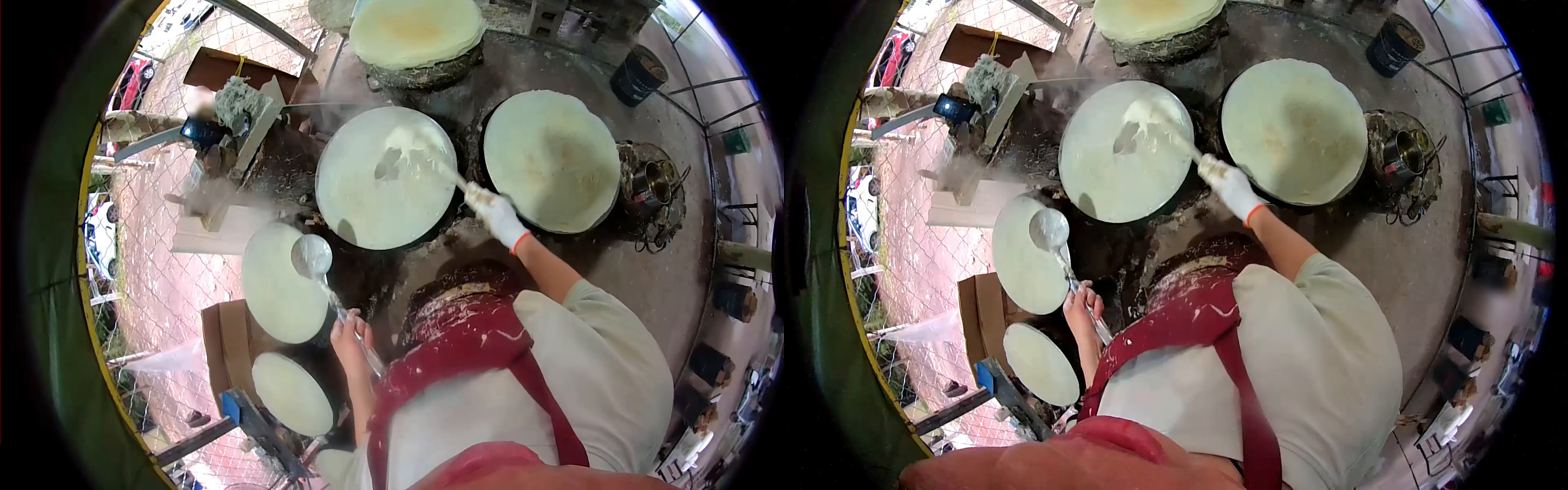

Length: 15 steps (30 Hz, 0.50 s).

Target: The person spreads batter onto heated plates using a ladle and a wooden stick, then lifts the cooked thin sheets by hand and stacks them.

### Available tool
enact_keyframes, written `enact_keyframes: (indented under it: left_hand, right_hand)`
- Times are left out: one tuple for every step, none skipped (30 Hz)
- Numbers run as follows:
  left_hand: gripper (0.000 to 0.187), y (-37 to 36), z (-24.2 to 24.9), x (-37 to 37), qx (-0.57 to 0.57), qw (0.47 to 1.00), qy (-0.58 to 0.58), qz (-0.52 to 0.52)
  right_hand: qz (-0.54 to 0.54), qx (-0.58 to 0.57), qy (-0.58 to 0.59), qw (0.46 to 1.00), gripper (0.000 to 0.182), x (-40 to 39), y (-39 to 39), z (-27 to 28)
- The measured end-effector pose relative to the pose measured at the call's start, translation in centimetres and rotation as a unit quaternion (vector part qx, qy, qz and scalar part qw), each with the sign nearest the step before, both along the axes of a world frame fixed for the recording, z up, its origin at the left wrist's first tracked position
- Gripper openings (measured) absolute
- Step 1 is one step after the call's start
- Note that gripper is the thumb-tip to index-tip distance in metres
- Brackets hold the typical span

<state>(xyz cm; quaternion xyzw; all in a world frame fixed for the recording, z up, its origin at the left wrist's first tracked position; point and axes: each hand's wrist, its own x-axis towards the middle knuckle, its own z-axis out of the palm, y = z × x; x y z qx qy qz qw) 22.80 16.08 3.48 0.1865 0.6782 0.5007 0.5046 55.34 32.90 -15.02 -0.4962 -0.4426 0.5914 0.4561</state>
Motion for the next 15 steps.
enact_keyframes:
  left_hand:
    - [0.02, 0.1, 0.0, 0.0, -0.001, 1.0, -0.002, 0.001]
    - [0.02, 0.0, -0.1, 0.0, -0.002, 1.0, -0.003, 0.002]
    - [0.02, 0.1, -0.1, 0.0, -0.004, 1.0, -0.005, 0.002]
    - [0.02, 0.3, -0.3, 0.0, -0.002, 1.0, -0.007, 0.004]
    - [0.02, 0.2, -0.5, 0.1, -0.003, 1.0, -0.01, 0.007]
    - [0.02, -0.1, -0.5, 0.2, -0.007, 1.0, -0.012, 0.012]
    - [0.02, -0.2, -0.5, 0.4, -0.008, 1.0, -0.019, 0.021]
    - [0.021, -0.2, -0.5, 0.8, -0.008, 0.999, -0.027, 0.03]
    - [0.021, -0.2, -0.6, 1.2, -0.008, 0.999, -0.035, 0.041]
    - [0.021, -0.2, -0.5, 1.5, -0.012, 0.998, -0.032, 0.044]
    - [0.021, -0.2, -0.5, 2.0, -0.017, 0.998, -0.029, 0.047]
    - [0.021, -0.2, -0.4, 2.4, -0.023, 0.998, -0.025, 0.048]
    - [0.021, -0.1, -0.3, 2.7, -0.031, 0.998, -0.022, 0.055]
    - [0.021, -0.1, -0.4, 2.9, -0.033, 0.998, -0.024, 0.057]
    - [0.021, 0.0, -0.6, 2.9, -0.033, 0.997, -0.027, 0.058]
  right_hand:
    - [-0.026, -0.075, 0.045, 0.996, 0.029, 0.1, 1.0, 0.4]
    - [-0.052, -0.151, 0.09, 0.983, 0.028, 0.0, 1.4, 0.7]
    - [-0.013, -0.17, 0.055, 0.984, 0.031, 0.1, 0.7, 1.1]
    - [0.029, -0.186, 0.019, 0.982, 0.034, -0.2, 0.0, 3.0]
    - [0.072, -0.199, -0.016, 0.977, 0.037, -0.4, -0.7, 4.8]
    - [0.075, -0.208, 0.003, 0.975, 0.034, -0.4, -0.7, 6.2]
    - [0.077, -0.218, 0.021, 0.973, 0.03, -0.4, -0.8, 7.6]
    - [0.08, -0.228, 0.04, 0.97, 0.027, -0.5, -0.8, 9.0]
    - [0.06, -0.18, 0.1, 0.977, 0.027, 0.1, -0.1, 6.6]
    - [0.04, -0.133, 0.161, 0.977, 0.027, 0.8, 0.8, 3.8]
    - [0.027, -0.094, 0.084, 0.992, 0.029, 1.3, 2.3, 2.4]
    - [0.011, -0.06, 0.003, 0.998, 0.032, 1.7, 3.8, 1.1]
    - [0.054, -0.086, -0.007, 0.995, 0.032, 2.1, 4.7, 1.8]
    - [0.096, -0.111, -0.017, 0.989, 0.032, 2.2, 5.3, 2.2]
    - [0.124, -0.122, -0.032, 0.984, 0.032, 2.2, 5.1, 2.5]
